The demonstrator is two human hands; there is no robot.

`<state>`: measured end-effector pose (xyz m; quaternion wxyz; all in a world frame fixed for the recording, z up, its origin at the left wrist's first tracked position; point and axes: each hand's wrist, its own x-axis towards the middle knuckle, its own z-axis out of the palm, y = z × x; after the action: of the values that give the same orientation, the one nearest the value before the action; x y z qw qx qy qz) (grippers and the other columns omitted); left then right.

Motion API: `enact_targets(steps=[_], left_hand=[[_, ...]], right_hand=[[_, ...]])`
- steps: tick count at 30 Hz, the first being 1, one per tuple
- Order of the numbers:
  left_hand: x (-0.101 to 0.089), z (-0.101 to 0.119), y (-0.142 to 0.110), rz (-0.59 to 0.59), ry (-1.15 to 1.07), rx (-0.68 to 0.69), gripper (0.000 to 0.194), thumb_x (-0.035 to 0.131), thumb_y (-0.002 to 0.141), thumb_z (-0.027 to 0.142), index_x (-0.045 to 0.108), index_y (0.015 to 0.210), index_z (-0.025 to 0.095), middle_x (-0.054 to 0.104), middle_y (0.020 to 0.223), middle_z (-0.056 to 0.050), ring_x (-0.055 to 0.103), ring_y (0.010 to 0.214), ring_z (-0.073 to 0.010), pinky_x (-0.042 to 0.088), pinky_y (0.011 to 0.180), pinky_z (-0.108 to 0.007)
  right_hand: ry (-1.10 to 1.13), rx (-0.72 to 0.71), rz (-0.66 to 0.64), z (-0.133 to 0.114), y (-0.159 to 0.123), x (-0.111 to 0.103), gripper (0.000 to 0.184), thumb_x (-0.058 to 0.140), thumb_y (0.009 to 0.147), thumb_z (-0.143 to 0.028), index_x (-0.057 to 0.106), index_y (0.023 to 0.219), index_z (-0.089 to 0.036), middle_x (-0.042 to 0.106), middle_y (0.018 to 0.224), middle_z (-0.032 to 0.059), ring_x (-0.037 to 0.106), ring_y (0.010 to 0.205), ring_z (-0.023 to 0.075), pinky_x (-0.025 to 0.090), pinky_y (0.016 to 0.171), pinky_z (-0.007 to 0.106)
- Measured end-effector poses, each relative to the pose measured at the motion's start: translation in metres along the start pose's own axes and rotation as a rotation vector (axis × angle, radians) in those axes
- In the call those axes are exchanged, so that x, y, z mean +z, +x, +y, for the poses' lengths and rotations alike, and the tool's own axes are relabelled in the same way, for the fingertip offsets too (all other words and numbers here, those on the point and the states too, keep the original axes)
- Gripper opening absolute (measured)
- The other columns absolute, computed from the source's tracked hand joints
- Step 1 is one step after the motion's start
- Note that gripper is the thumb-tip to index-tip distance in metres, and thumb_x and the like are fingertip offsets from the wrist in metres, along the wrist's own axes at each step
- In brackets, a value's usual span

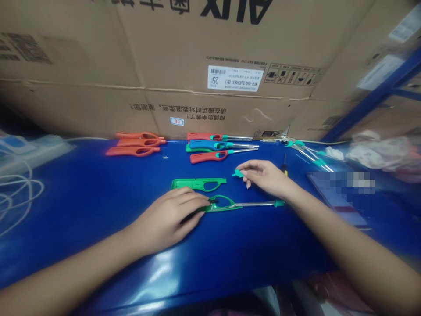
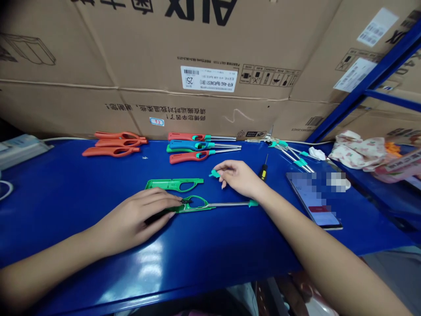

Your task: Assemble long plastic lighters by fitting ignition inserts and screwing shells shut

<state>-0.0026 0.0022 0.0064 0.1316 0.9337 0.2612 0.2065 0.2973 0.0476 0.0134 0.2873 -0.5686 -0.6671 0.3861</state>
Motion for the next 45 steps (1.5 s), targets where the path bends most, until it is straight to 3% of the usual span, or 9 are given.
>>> enact_targets(steps=[7,13,16,22,26,37,45], left_hand=[[0.000,-0.003,0.002,0.041,-0.044,-0.002,0.030,0.051,0.099,0.016,0.064,0.125,0.022,0.072,0.118,-0.006,0.066,0.108,-0.0206,0.054,0.095,-0.038],[-0.001,-0.002,0.001,0.045,-0.041,-0.061,0.025,0.058,0.097,0.024,0.066,0.121,0.023,0.072,0.117,-0.005,0.066,0.109,-0.0215,0.053,0.095,-0.039],[-0.002,-0.001,0.001,0.032,-0.033,-0.085,0.025,0.059,0.097,0.027,0.066,0.121,0.024,0.072,0.116,-0.005,0.065,0.107,-0.0221,0.053,0.093,-0.039],[0.002,-0.001,0.001,0.021,-0.027,-0.101,0.025,0.056,0.098,0.025,0.066,0.121,0.022,0.071,0.115,-0.007,0.064,0.106,-0.0229,0.051,0.093,-0.040],[0.003,-0.001,0.000,0.025,-0.041,-0.104,0.025,0.056,0.098,0.025,0.066,0.121,0.021,0.070,0.115,-0.008,0.063,0.106,-0.0235,0.051,0.093,-0.040],[0.003,-0.002,0.001,-0.015,-0.079,-0.117,0.026,0.054,0.101,0.025,0.064,0.125,0.022,0.067,0.115,-0.008,0.061,0.106,-0.0225,0.049,0.092,-0.039],[0.002,0.002,0.001,-0.059,-0.142,-0.165,0.027,0.054,0.099,0.024,0.064,0.125,0.021,0.062,0.111,-0.009,0.058,0.104,-0.0230,0.049,0.092,-0.040]], right_hand=[[-0.028,-0.024,-0.053,0.007,-0.003,0.002,0.012,0.059,0.089,-0.021,0.062,0.099,-0.017,0.067,0.073,0.0016,0.068,0.058,0.0140,0.061,0.060,0.030],[-0.282,-0.153,0.012,0.003,-0.008,0.000,0.004,0.065,0.081,-0.015,0.063,0.080,-0.017,0.057,0.082,0.0012,0.052,0.059,0.0105,0.047,0.061,0.028],[-0.383,-0.239,0.011,-0.001,-0.011,0.001,0.007,0.063,0.085,-0.014,0.061,0.080,-0.018,0.056,0.083,0.0014,0.049,0.060,0.0109,0.041,0.063,0.028],[-0.451,-0.509,-0.268,-0.018,-0.029,0.004,0.008,0.057,0.097,-0.022,0.061,0.091,-0.020,0.062,0.088,0.0022,0.054,0.072,0.0130,0.041,0.066,0.026],[-0.553,-0.525,-0.311,-0.027,-0.040,0.011,0.011,0.050,0.100,-0.021,0.061,0.097,-0.021,0.064,0.096,0.0038,0.058,0.083,0.0162,0.043,0.072,0.029],[-0.575,-0.529,-0.335,-0.022,-0.037,0.024,0.012,0.052,0.099,-0.021,0.064,0.098,-0.021,0.063,0.098,0.0029,0.060,0.082,0.0149,0.044,0.070,0.028],[-0.576,-0.695,-0.300,-0.018,-0.036,0.030,0.023,0.045,0.104,-0.027,0.064,0.092,-0.019,0.062,0.089,0.0028,0.057,0.078,0.0135,0.041,0.068,0.026]])
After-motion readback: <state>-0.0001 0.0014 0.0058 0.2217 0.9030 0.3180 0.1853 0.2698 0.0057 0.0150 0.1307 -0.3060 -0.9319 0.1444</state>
